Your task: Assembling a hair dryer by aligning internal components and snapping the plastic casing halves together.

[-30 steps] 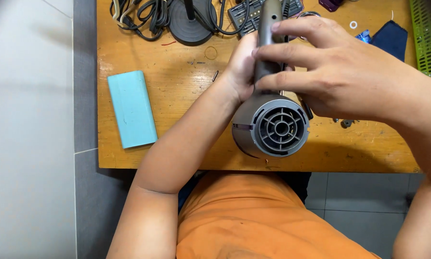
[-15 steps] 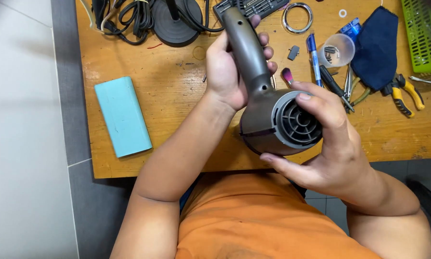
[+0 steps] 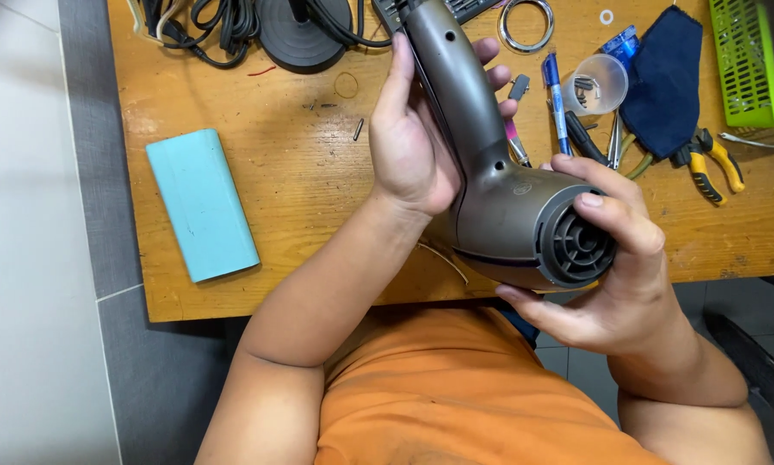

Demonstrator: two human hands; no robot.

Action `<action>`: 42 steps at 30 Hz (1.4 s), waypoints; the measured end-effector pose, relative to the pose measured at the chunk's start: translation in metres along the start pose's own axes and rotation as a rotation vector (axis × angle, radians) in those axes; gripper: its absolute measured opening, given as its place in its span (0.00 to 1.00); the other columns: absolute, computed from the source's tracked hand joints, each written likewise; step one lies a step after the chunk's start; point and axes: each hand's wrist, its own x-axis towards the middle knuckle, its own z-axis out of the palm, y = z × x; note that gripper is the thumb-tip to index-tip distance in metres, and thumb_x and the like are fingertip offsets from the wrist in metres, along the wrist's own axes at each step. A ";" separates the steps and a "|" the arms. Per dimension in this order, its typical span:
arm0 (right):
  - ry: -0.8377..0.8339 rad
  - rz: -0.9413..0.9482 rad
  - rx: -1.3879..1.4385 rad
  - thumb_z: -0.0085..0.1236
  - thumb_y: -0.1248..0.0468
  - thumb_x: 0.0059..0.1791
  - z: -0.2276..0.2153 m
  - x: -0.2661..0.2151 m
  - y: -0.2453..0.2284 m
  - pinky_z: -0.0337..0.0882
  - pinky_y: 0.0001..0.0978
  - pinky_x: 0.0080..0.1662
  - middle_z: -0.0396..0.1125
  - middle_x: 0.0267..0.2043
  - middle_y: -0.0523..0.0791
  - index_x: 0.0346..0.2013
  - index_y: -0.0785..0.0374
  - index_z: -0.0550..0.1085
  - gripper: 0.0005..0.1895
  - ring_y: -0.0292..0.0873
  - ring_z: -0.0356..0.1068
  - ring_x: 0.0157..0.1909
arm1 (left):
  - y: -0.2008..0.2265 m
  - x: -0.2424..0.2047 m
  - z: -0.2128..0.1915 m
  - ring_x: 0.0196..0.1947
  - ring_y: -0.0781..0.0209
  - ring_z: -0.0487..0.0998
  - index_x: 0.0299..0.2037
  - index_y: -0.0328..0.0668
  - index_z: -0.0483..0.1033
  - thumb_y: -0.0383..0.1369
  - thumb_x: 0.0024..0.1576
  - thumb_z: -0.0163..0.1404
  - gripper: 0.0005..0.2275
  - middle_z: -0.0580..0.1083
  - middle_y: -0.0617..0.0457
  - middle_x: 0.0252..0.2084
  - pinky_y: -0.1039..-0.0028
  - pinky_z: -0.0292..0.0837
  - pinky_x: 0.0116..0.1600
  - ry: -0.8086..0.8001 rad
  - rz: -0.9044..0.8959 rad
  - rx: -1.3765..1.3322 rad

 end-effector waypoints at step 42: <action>0.137 -0.114 0.093 0.82 0.53 0.44 0.011 -0.003 0.047 0.81 0.62 0.73 0.61 0.72 0.69 0.75 0.53 0.56 0.54 0.69 0.70 0.76 | -0.019 -0.011 -0.003 0.57 0.41 0.89 0.72 0.42 0.76 0.59 0.82 0.44 0.28 0.83 0.39 0.64 0.47 0.89 0.62 -0.070 0.272 -0.087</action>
